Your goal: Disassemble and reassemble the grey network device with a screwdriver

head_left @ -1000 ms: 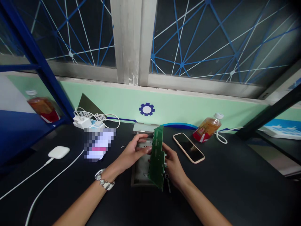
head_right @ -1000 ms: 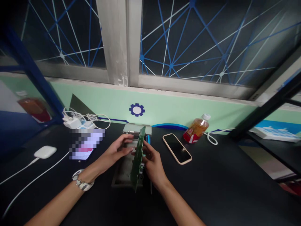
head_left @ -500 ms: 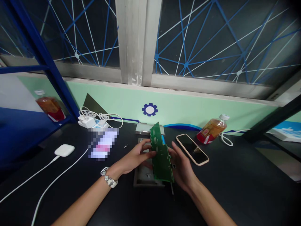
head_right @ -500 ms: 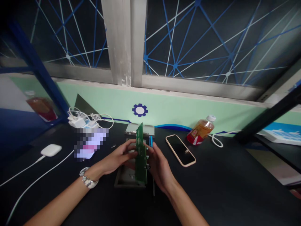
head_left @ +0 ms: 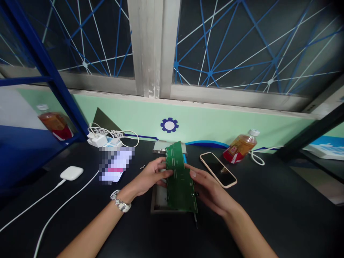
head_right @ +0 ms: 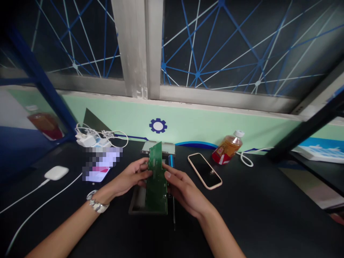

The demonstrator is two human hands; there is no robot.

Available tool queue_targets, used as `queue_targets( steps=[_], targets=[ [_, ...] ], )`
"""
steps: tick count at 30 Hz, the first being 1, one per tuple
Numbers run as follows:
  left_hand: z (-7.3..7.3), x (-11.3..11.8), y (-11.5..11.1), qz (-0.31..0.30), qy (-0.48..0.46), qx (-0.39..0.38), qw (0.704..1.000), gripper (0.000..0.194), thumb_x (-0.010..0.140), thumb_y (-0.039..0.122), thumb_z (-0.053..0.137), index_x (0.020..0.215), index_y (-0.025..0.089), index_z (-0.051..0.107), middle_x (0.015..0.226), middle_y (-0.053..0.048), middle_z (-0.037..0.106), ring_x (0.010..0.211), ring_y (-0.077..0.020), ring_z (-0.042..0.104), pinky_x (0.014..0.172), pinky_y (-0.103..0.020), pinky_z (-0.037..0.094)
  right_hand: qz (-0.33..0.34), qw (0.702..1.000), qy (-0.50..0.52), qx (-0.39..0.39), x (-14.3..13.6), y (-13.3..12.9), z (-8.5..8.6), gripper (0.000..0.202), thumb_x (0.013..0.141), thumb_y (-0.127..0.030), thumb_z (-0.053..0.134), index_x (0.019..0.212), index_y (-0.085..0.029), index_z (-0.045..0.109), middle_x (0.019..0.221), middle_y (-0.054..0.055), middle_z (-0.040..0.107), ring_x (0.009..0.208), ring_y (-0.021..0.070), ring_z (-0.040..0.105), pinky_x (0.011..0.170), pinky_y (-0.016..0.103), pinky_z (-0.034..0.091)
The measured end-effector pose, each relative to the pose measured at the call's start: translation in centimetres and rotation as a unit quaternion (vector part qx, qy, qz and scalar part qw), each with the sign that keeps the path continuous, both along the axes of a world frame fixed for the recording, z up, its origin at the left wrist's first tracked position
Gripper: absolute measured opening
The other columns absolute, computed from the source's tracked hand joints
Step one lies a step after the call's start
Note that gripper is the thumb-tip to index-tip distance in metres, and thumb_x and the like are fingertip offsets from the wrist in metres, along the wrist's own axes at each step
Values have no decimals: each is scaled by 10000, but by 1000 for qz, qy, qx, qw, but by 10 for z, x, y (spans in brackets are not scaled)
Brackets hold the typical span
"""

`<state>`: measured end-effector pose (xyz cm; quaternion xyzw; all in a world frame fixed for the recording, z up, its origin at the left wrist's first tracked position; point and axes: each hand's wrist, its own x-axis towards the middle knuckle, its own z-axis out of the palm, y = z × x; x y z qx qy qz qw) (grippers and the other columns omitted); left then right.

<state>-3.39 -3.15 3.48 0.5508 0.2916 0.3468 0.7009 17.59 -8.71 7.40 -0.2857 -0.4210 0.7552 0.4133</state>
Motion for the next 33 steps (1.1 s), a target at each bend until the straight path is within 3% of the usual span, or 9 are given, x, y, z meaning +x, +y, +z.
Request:
queue_targets(
  steps=[7, 10, 13, 17, 21, 23, 25, 28, 33],
  targets=[
    [9, -27, 14, 41, -5, -13, 999, 538, 882, 321, 666, 1374, 190, 495, 1022, -102, 653, 809, -174, 652, 565, -232, 569, -78, 994, -68, 33, 9, 14, -21, 364, 904, -333, 639, 1237, -190, 671, 1107, 101, 725, 959, 215, 669, 948, 412, 460],
    [13, -37, 16, 17, -30, -27, 999, 541, 890, 295, 655, 1388, 189, 475, 1113, -127, 640, 802, -176, 666, 596, -268, 600, -99, 987, -117, 51, 8, 18, -32, 418, 873, -365, 676, 1261, -211, 654, 1132, 91, 718, 939, 208, 670, 904, 398, 480],
    [14, -37, 14, 4, -32, -20, 999, 523, 876, 260, 672, 1362, 208, 487, 1189, -132, 615, 834, -182, 673, 600, -262, 605, -99, 983, -140, 67, 0, 17, -35, 483, 866, -412, 676, 1306, -220, 618, 1189, 93, 694, 981, 226, 661, 899, 414, 487],
    [13, -25, 8, 8, -37, 2, 999, 467, 866, 263, 683, 1299, 213, 515, 1193, -125, 606, 848, -184, 670, 624, -273, 603, -86, 986, -118, 81, -10, 11, -29, 505, 873, -416, 668, 1333, -220, 592, 1288, 97, 644, 1119, 254, 616, 1011, 442, 427],
    [11, -7, 2, 101, -19, 72, 992, 528, 806, 285, 747, 1281, 211, 528, 1291, -140, 551, 1140, -289, 585, 774, -323, 589, -80, 990, -98, 66, -15, 5, -25, 628, 812, -337, 751, 1390, -236, 527, 1385, 88, 573, 1267, 259, 521, 1090, 430, 359],
    [8, 1, 0, 154, -4, 101, 983, 577, 792, 301, 761, 1308, 233, 511, 1356, -136, 514, 1268, -322, 495, 919, -387, 543, -81, 992, -88, 48, -17, 2, -24, 737, 758, -281, 801, 1422, -247, 482, 1401, 87, 556, 1273, 268, 515, 1076, 441, 376],
    [2, 6, 0, 170, -2, 113, 979, 592, 813, 320, 742, 1340, 258, 482, 1435, -130, 452, 1338, -330, 427, 1023, -441, 476, -77, 994, -70, 37, -19, 0, -23, 779, 729, -237, 817, 1427, -256, 473, 1399, 88, 556, 1256, 273, 528, 1058, 443, 395],
    [-5, 8, 1, 154, 2, 96, 983, 573, 847, 339, 708, 1359, 264, 460, 1504, -137, 377, 1366, -330, 398, 1079, -496, 415, -71, 997, -32, 26, -20, -1, -19, 706, 736, -203, 799, 1386, -250, 526, 1384, 85, 569, 1261, 266, 522, 1074, 429, 374],
    [-6, 1, 1, 71, -23, 16, 997, 521, 911, 363, 627, 1388, 243, 456, 1442, -152, 475, 1220, -305, 560, 1050, -526, 439, -35, 999, 29, -11, -15, 0, -12, 563, 791, -199, 725, 1335, -225, 579, 1263, 97, 655, 1199, 270, 576, 1068, 448, 363]
  ],
)
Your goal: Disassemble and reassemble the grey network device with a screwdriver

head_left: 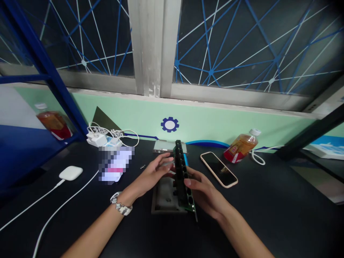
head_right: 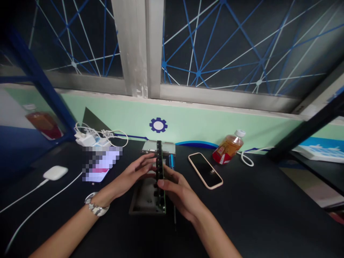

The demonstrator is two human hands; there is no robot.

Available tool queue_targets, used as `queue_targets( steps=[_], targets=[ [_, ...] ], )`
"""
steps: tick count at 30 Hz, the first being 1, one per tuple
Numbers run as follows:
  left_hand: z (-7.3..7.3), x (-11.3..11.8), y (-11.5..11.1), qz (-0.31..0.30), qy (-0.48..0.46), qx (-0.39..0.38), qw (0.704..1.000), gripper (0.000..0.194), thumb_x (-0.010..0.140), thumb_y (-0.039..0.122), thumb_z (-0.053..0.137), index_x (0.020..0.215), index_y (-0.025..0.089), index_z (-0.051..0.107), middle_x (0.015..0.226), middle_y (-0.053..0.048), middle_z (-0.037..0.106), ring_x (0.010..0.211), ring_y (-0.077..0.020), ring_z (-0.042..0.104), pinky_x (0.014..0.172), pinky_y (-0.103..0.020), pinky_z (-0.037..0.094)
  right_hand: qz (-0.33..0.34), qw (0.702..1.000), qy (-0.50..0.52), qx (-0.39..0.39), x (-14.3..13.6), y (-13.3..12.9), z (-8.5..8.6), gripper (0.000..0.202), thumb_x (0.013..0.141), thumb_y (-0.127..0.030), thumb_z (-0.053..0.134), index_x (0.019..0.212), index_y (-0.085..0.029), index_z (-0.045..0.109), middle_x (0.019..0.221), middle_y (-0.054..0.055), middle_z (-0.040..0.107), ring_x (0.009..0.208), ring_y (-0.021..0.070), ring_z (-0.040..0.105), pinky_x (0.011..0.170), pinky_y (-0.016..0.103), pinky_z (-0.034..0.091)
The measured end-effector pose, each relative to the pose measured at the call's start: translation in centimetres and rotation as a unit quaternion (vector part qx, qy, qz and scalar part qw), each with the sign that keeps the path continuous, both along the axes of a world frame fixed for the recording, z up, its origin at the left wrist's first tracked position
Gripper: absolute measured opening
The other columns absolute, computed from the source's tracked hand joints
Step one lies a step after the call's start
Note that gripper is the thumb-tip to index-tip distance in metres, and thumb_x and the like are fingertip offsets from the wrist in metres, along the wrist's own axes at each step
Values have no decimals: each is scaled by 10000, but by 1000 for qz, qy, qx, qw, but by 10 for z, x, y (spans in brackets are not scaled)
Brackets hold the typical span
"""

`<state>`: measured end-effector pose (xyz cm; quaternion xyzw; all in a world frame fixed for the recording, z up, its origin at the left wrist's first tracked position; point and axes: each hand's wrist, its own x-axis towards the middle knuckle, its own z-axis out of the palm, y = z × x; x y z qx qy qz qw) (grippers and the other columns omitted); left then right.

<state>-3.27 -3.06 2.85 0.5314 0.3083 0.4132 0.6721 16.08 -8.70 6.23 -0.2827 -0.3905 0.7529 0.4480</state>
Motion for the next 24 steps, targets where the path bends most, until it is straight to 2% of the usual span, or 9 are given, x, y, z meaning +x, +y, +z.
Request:
queue_targets(
  steps=[5, 8, 10, 12, 14, 15, 17, 20, 24],
  targets=[
    [2, -7, 4, -24, 29, 5, 999, 525, 948, 375, 565, 1431, 235, 414, 1367, -164, 553, 1170, -286, 602, 1001, -490, 477, 3, 1000, 19, -8, 8, 5, 1, 362, 834, -228, 660, 1195, -202, 677, 1151, 97, 713, 1109, 264, 630, 999, 415, 422],
    [3, -7, 4, 33, 83, 116, 989, 526, 947, 356, 562, 1437, 252, 400, 1405, -151, 510, 1183, -281, 587, 1000, -496, 473, -2, 999, 16, -47, 11, 5, -1, 312, 847, -287, 629, 1132, -185, 705, 1107, 106, 727, 1050, 274, 656, 930, 405, 465],
    [8, -8, 3, 110, 140, 244, 953, 487, 941, 322, 568, 1408, 260, 445, 1435, -127, 477, 1289, -282, 491, 1073, -507, 405, -1, 996, 15, -86, 12, 5, -2, 329, 858, -363, 607, 1099, -166, 713, 1080, 120, 732, 977, 276, 679, 858, 392, 497],
    [14, -9, 0, 167, 187, 367, 896, 441, 935, 279, 572, 1369, 269, 499, 1455, -103, 456, 1366, -280, 390, 1133, -525, 319, -1, 992, 7, -123, 12, 4, -2, 400, 878, -460, 572, 1102, -156, 704, 1044, 131, 737, 875, 258, 696, 765, 366, 516],
    [21, -9, -3, 175, 209, 451, 850, 421, 930, 234, 571, 1345, 287, 527, 1460, -82, 456, 1382, -281, 360, 1147, -549, 282, 0, 988, -10, -152, 10, 4, -3, 484, 894, -541, 528, 1129, -149, 686, 985, 134, 741, 757, 224, 690, 673, 332, 516],
    [23, -9, -5, 165, 215, 476, 837, 423, 928, 212, 570, 1341, 298, 533, 1456, -73, 466, 1379, -279, 366, 1144, -553, 282, 4, 986, -21, -166, 9, 4, -3, 520, 899, -571, 507, 1135, -142, 681, 950, 134, 742, 707, 209, 679, 636, 317, 511],
    [26, -9, -7, 128, 223, 507, 823, 429, 926, 180, 567, 1333, 312, 549, 1423, -62, 510, 1352, -274, 406, 1129, -541, 310, 13, 983, -36, -178, 8, 4, -4, 568, 904, -608, 474, 1127, -128, 681, 889, 129, 738, 661, 194, 657, 598, 302, 503],
    [26, -8, -9, 84, 236, 518, 818, 402, 932, 164, 553, 1307, 307, 585, 1287, -67, 616, 1217, -253, 536, 1054, -484, 409, 15, 986, -39, -164, 10, 5, -5, 621, 901, -654, 426, 1104, -128, 687, 851, 128, 726, 688, 207, 645, 605, 314, 500],
    [25, -14, -7, 127, 231, 460, 848, 334, 935, 182, 559, 1248, 272, 636, 1175, -78, 647, 1075, -221, 596, 959, -403, 475, 24, 993, -28, -113, 20, 7, 2, 699, 889, -719, 328, 1057, -152, 701, 890, 146, 707, 752, 233, 622, 660, 349, 485]
  ],
)
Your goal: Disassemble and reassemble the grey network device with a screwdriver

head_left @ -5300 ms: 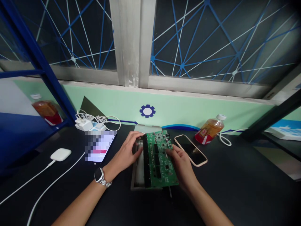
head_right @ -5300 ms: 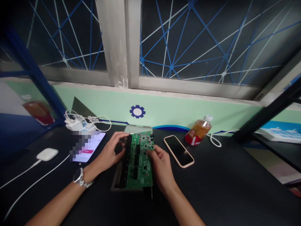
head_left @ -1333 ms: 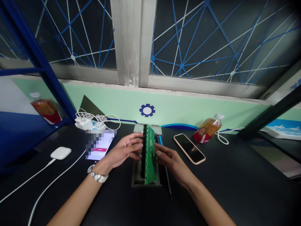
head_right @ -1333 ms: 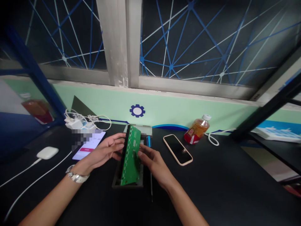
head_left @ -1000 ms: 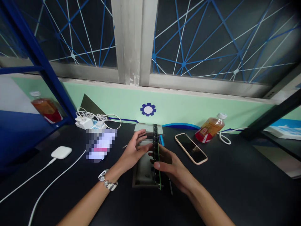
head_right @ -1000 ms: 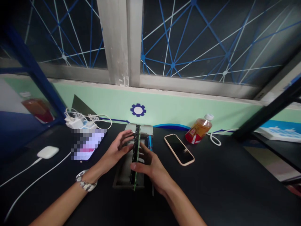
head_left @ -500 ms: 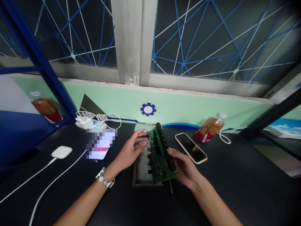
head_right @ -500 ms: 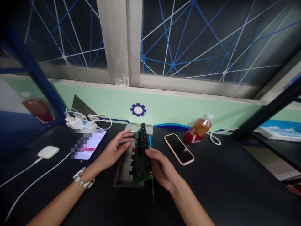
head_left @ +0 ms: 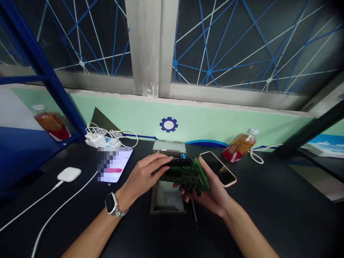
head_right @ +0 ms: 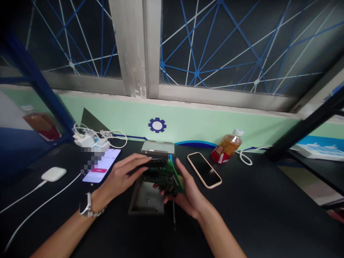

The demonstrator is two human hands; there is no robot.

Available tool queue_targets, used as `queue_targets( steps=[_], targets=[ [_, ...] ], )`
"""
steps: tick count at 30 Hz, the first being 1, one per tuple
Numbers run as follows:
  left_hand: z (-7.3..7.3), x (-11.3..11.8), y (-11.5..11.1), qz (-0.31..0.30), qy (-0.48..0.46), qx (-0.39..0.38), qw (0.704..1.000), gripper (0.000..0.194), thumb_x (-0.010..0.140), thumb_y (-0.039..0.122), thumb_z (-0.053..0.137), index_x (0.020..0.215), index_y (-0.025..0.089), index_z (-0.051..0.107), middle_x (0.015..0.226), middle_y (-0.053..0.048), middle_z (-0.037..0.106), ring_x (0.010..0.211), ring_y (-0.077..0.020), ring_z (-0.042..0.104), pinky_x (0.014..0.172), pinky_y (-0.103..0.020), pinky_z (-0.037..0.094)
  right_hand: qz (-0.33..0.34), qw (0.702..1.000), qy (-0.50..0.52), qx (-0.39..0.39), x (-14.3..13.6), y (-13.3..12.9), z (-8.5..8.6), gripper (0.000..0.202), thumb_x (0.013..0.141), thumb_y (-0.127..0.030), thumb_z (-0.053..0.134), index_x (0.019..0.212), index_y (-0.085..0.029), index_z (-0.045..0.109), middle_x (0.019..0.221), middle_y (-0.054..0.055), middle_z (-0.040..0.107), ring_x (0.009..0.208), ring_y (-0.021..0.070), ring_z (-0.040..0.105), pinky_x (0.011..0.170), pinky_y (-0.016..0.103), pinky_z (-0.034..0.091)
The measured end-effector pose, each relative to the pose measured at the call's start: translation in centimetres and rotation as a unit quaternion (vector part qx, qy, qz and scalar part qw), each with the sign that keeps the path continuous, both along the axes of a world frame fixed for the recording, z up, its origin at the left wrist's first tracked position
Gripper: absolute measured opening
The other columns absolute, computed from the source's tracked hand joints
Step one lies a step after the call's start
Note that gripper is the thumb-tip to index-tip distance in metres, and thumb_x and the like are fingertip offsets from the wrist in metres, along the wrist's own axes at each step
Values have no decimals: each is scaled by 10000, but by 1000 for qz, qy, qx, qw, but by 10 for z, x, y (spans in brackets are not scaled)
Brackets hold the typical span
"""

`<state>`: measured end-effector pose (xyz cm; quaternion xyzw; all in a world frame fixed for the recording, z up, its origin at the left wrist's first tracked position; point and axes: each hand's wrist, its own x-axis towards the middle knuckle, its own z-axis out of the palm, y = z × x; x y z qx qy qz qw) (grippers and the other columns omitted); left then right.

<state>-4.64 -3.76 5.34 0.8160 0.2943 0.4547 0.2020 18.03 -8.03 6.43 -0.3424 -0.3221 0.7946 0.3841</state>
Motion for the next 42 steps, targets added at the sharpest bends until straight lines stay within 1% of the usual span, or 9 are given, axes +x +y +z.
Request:
queue_targets(
  steps=[4, 9, 15, 20, 24, 30, 35, 38, 42],
  targets=[
    [-5, -3, 7, 49, -83, -116, 989, 349, 910, 265, 607, 1258, 238, 627, 1103, -78, 632, 946, -204, 611, 855, -347, 509, -8, 994, -27, 103, 6, 0, 10, 725, 867, -748, 291, 933, -166, 719, 963, 153, 666, 801, 235, 567, 704, 348, 462],
    [-17, 9, 10, -12, -139, -279, 950, 426, 928, 344, 573, 1326, 196, 538, 1046, -75, 655, 829, -190, 636, 702, -281, 515, -55, 956, -131, 255, -5, -7, 2, 358, 801, -408, 709, 1101, -213, 682, 940, 56, 581, 793, 181, 494, 737, 306, 415],
    [-25, 28, -1, -71, -184, -316, 928, 386, 946, 353, 551, 1291, 181, 530, 1130, -100, 655, 920, -200, 641, 835, -309, 504, -117, 897, -235, 356, -28, -18, -15, 624, 781, -300, 757, 1362, -301, 531, 925, 13, 553, 719, 147, 482, 719, 307, 433],
    [-26, 28, -1, -72, -199, -351, 912, 370, 912, 370, 601, 1229, 183, 559, 1139, -102, 648, 862, -183, 645, 763, -288, 525, -158, 874, -277, 366, -28, -17, -17, 479, 824, -337, 710, 1283, -263, 597, 855, 20, 592, 721, 171, 520, 709, 314, 447],
    [-17, 15, 5, -69, -180, -404, 894, 368, 893, 388, 621, 1208, 200, 586, 1165, -94, 617, 881, -179, 630, 627, -224, 527, -195, 877, -278, 341, -16, -6, -13, 259, 882, -405, 626, 1041, -215, 700, 849, 41, 629, 771, 200, 538, 727, 312, 435],
    [-6, 5, 7, -56, -193, -396, 896, 330, 859, 392, 659, 1110, 185, 609, 1036, -69, 597, 786, -132, 564, 494, -137, 459, -173, 904, -285, 268, -5, 9, -22, 352, 853, -531, 616, 882, -181, 628, 655, -15, 527, 571, 131, 417, 530, 249, 316],
    [-6, 9, 4, -31, -196, -377, 905, 328, 839, 413, 671, 1058, 191, 569, 1002, -38, 573, 673, -100, 517, 487, -167, 472, -290, 776, -445, 340, -13, 1, -26, 327, 839, -497, 645, 751, -221, 493, 599, -46, 414, 534, 122, 353, 518, 253, 276],
    [-7, 13, 0, -35, -195, -361, 911, 309, 852, 407, 664, 1039, 192, 544, 990, -29, 564, 664, -94, 522, 503, -171, 473, -243, 701, -543, 394, -22, -7, -22, 326, 844, -488, 630, 715, -223, 490, 644, -17, 498, 566, 138, 445, 546, 267, 298],
    [-9, 20, -4, -55, -193, -350, 915, 275, 868, 375, 659, 1024, 189, 531, 959, -27, 573, 716, -112, 561, 556, -184, 466, -176, 675, -578, 423, -28, -11, -21, 260, 890, -432, 562, 743, -222, 522, 707, 7, 573, 605, 154, 520, 570, 276, 313]
  ],
)
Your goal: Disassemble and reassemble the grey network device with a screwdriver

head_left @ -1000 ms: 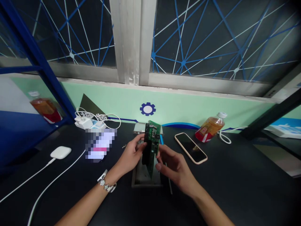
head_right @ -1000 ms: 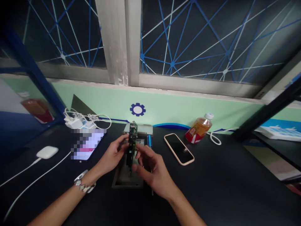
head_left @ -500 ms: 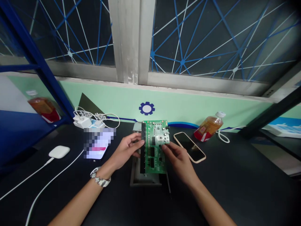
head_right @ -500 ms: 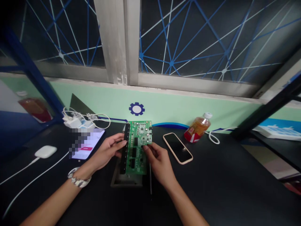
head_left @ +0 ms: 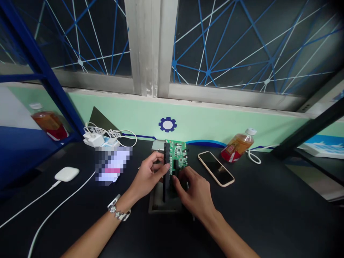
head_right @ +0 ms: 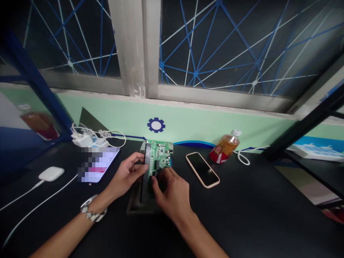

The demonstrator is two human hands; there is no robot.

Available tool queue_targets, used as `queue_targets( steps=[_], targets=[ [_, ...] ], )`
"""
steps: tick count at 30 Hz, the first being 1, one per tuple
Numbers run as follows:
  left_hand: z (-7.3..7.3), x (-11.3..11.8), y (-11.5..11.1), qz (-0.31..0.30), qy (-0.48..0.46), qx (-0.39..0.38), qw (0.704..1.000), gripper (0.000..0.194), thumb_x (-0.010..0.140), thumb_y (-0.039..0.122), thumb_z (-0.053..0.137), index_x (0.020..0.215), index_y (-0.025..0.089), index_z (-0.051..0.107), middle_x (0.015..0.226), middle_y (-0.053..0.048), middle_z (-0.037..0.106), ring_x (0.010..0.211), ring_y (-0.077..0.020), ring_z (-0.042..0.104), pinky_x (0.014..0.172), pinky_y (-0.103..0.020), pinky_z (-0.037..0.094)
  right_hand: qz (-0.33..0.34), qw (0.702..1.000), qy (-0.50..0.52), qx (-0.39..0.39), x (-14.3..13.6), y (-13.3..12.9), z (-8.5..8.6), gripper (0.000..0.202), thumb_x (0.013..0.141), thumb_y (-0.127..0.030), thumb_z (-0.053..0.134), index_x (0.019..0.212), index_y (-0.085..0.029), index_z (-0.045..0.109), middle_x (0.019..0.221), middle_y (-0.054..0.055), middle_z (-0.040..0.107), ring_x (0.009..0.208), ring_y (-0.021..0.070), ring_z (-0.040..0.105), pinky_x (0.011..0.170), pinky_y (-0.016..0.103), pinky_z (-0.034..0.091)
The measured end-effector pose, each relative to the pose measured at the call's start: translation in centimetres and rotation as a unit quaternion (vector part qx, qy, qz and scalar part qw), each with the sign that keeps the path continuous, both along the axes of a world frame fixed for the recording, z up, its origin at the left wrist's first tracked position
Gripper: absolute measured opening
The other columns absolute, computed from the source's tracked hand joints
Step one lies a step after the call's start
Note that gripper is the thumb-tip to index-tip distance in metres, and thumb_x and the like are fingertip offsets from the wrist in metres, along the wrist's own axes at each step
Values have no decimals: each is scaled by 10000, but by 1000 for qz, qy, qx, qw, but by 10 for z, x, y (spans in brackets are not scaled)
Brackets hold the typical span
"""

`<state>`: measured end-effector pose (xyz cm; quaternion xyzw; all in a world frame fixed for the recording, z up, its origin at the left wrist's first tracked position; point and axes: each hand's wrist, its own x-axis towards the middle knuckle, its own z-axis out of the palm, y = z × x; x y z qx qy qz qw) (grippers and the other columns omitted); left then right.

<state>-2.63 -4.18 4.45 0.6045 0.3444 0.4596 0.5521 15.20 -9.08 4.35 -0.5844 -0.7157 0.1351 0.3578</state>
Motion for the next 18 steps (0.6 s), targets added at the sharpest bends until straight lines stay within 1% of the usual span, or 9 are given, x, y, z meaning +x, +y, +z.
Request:
queue_targets(
  steps=[3, 5, 7, 9, 11, 13, 15, 18],
  targets=[
    [-1, 3, -3, -24, -9, 24, 999, 295, 866, 343, 672, 1068, 184, 527, 988, -55, 597, 822, -151, 592, 633, -215, 478, 19, 999, 32, -21, 2, 1, -4, 224, 907, -381, 545, 756, -219, 508, 687, -7, 548, 594, 146, 488, 571, 274, 311],
    [-1, 4, -4, -55, -22, 37, 998, 343, 870, 334, 669, 1137, 186, 513, 1022, -78, 598, 894, -180, 592, 665, -234, 487, 54, 991, 112, -56, 4, 2, -5, 216, 916, -381, 548, 779, -216, 519, 698, -9, 546, 606, 143, 474, 571, 264, 330],
    [-1, 3, -6, -77, -23, 46, 996, 397, 869, 333, 671, 1198, 194, 497, 1061, -94, 586, 914, -188, 581, 650, -234, 484, 112, 963, 223, -100, 6, 3, -5, 211, 922, -395, 557, 821, -210, 545, 739, -2, 572, 659, 149, 499, 609, 257, 383],
    [-2, 1, -6, -73, -6, 52, 996, 432, 854, 328, 691, 1218, 204, 494, 1095, -99, 572, 916, -186, 569, 637, -227, 470, 173, 923, 314, -140, 6, 4, -5, 212, 917, -412, 579, 881, -203, 586, 815, 14, 616, 744, 164, 546, 686, 265, 434],
    [-3, 1, -7, -56, 16, 55, 997, 453, 829, 325, 721, 1205, 214, 495, 1084, -87, 566, 909, -181, 557, 637, -225, 453, 217, 886, 368, -178, 7, 5, -5, 240, 907, -429, 601, 980, -201, 624, 907, 30, 654, 824, 178, 587, 757, 281, 463],
    [-5, 1, -6, -41, 30, 59, 997, 482, 798, 330, 754, 1183, 224, 484, 1043, -65, 555, 885, -171, 547, 641, -226, 439, 244, 859, 396, -212, 8, 5, -7, 299, 905, -437, 609, 1103, -213, 630, 1004, 44, 674, 901, 189, 614, 812, 295, 479],
    [-7, 2, -6, -24, 41, 65, 997, 521, 764, 338, 785, 1163, 231, 468, 1002, -41, 538, 826, -149, 528, 621, -220, 416, 256, 842, 411, -237, 10, 5, -9, 340, 907, -438, 610, 1176, -230, 614, 1051, 46, 678, 946, 190, 622, 842, 301, 485],
    [-7, 1, -5, -14, 47, 74, 996, 529, 751, 350, 795, 1139, 236, 454, 933, -8, 509, 725, -113, 469, 576, -206, 373, 255, 834, 417, -256, 12, 4, -9, 332, 905, -442, 610, 1171, -243, 606, 1011, 34, 681, 918, 178, 624, 813, 283, 491]
  ],
)
